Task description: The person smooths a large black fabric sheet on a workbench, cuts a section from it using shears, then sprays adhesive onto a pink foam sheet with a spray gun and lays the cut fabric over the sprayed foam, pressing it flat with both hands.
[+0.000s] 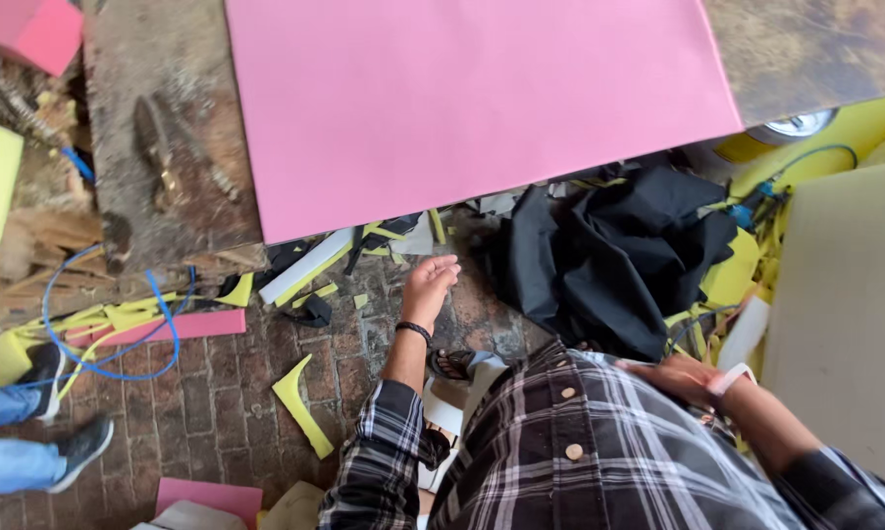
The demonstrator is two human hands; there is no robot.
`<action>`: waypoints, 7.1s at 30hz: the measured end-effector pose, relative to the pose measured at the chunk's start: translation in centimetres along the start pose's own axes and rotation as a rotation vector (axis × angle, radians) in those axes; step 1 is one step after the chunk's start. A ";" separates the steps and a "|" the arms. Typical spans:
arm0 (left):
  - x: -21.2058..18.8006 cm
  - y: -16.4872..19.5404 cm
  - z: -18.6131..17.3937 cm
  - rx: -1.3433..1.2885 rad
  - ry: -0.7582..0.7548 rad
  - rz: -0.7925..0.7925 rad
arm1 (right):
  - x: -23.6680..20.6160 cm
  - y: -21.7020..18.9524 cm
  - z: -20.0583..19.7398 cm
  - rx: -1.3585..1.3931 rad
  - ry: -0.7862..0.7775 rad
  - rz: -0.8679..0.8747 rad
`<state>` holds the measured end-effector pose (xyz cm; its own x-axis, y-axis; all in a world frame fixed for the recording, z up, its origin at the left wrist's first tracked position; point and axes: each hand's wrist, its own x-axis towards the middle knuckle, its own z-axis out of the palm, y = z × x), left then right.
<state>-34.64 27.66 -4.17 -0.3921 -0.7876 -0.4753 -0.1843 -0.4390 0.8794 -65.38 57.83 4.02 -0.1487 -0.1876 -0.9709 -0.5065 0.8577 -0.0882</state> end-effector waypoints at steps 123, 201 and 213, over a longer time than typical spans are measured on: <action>36.0 26.0 -74.8 0.461 0.915 -0.253 | -1.3 -101.3 8.9 -0.228 0.522 -0.881; 17.9 22.2 -13.7 0.493 -0.115 -0.277 | 3.5 -52.4 -50.9 1.139 0.868 -1.221; 17.9 27.6 1.6 0.745 -0.059 -0.267 | 2.6 -37.0 -59.5 1.308 1.052 -1.025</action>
<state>-48.15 2.13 11.64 -0.2928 -0.6632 -0.6888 -0.8251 -0.1888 0.5325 -97.62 -2.85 18.03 -0.8672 -0.4979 -0.0047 0.0427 -0.0650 -0.9970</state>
